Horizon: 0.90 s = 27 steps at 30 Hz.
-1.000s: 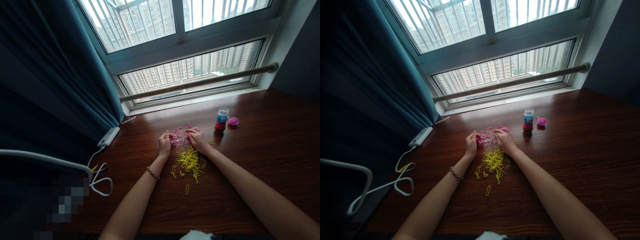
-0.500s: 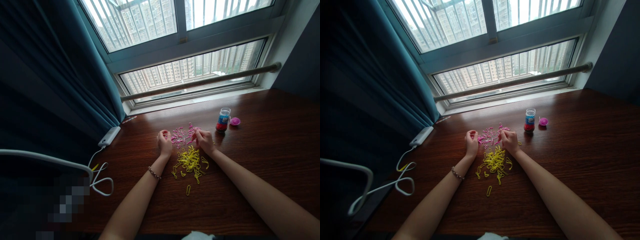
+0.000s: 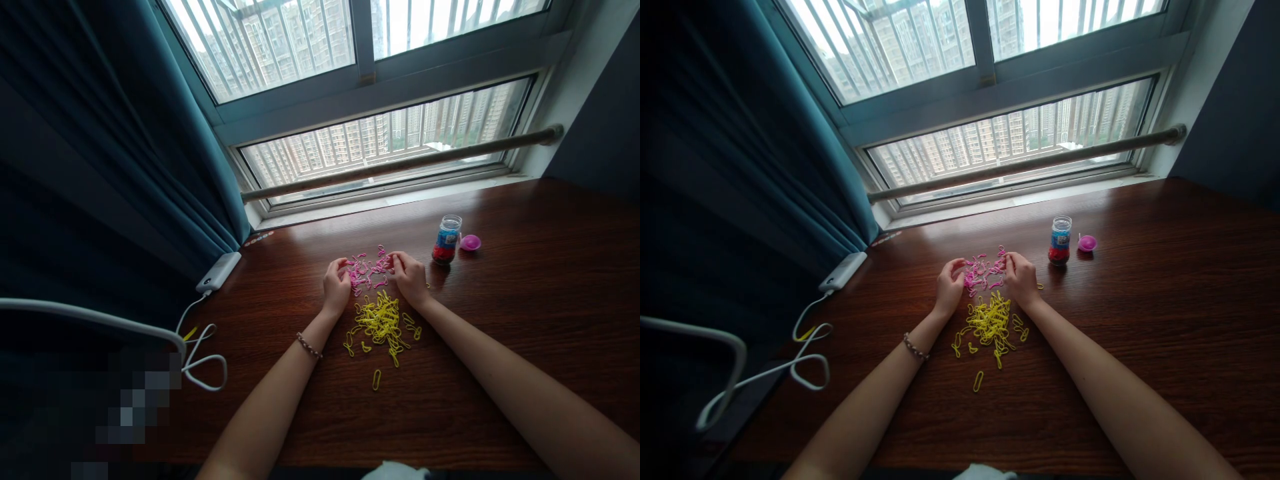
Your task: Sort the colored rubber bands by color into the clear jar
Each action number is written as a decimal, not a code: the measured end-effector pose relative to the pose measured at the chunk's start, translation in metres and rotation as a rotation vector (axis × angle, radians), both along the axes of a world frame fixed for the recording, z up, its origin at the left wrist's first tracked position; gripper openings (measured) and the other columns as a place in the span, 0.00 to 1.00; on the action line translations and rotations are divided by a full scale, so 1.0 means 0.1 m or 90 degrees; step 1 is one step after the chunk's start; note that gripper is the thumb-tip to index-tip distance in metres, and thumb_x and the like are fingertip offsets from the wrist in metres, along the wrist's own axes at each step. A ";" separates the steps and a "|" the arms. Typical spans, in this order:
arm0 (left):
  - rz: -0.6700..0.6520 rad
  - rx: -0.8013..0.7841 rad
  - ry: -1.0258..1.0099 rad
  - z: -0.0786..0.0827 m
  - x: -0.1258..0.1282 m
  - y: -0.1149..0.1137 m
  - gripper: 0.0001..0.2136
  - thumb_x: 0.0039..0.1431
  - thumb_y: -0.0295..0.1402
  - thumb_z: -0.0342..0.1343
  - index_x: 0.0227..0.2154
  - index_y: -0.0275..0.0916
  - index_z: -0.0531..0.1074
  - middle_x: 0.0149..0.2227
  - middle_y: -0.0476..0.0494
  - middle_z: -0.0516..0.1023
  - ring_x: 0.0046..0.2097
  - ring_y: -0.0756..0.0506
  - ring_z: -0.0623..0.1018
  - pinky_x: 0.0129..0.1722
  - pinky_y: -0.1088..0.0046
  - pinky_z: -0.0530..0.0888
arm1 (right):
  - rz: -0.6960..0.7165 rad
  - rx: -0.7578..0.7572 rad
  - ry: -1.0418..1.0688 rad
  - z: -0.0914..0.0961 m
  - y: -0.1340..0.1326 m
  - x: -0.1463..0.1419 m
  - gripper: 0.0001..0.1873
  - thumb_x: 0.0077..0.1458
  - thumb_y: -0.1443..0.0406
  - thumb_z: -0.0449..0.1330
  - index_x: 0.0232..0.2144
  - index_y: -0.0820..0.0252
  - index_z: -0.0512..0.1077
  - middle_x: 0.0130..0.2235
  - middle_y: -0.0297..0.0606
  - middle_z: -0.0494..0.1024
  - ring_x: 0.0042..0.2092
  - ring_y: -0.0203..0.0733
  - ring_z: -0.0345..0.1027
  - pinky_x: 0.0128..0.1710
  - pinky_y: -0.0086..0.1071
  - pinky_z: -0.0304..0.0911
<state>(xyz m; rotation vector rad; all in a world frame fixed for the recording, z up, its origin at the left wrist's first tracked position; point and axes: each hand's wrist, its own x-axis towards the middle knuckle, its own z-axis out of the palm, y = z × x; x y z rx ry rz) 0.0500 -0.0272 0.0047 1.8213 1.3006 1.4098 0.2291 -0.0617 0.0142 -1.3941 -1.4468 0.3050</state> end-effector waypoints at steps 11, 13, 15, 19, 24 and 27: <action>-0.007 -0.074 0.054 0.07 0.01 -0.08 0.16 0.57 0.41 0.44 0.24 0.38 0.71 0.18 0.49 0.73 0.22 0.50 0.73 0.28 0.75 0.68 | 0.109 -0.016 -0.018 -0.01 0.01 0.00 0.18 0.59 0.58 0.43 0.30 0.59 0.69 0.29 0.37 0.77 0.32 0.38 0.70 0.35 0.29 0.61; -0.025 -0.061 0.002 0.08 0.03 -0.08 0.14 0.57 0.40 0.45 0.28 0.37 0.71 0.26 0.47 0.76 0.29 0.49 0.75 0.32 0.75 0.70 | 0.117 0.005 0.010 -0.02 0.01 0.00 0.18 0.59 0.58 0.42 0.34 0.59 0.69 0.31 0.38 0.77 0.34 0.39 0.71 0.36 0.29 0.62; -0.027 -0.043 -0.034 0.10 0.04 -0.07 0.12 0.56 0.39 0.46 0.30 0.37 0.71 0.31 0.45 0.77 0.34 0.49 0.76 0.35 0.75 0.70 | 0.164 -0.011 0.029 -0.03 0.01 0.00 0.19 0.60 0.58 0.42 0.35 0.59 0.69 0.28 0.36 0.76 0.31 0.38 0.71 0.33 0.29 0.63; -0.061 -0.083 -0.070 0.12 0.04 -0.09 0.14 0.57 0.41 0.44 0.29 0.36 0.69 0.26 0.46 0.75 0.26 0.50 0.75 0.26 0.77 0.70 | 0.266 -0.044 -0.033 -0.04 0.01 -0.02 0.17 0.59 0.58 0.43 0.36 0.58 0.69 0.27 0.35 0.76 0.29 0.38 0.71 0.32 0.30 0.63; -0.145 -0.140 -0.041 0.09 0.04 -0.11 0.18 0.58 0.44 0.42 0.28 0.36 0.69 0.17 0.50 0.71 0.16 0.51 0.69 0.16 0.78 0.66 | 0.209 0.020 -0.058 -0.03 0.02 -0.03 0.16 0.59 0.60 0.45 0.42 0.58 0.68 0.41 0.40 0.75 0.42 0.42 0.69 0.42 0.33 0.61; -0.175 -0.136 -0.014 0.09 0.04 -0.10 0.18 0.58 0.44 0.42 0.28 0.35 0.70 0.21 0.46 0.75 0.23 0.49 0.74 0.23 0.76 0.70 | 0.215 0.012 -0.031 -0.03 0.02 -0.02 0.16 0.59 0.60 0.43 0.41 0.58 0.68 0.36 0.38 0.77 0.38 0.41 0.71 0.40 0.32 0.62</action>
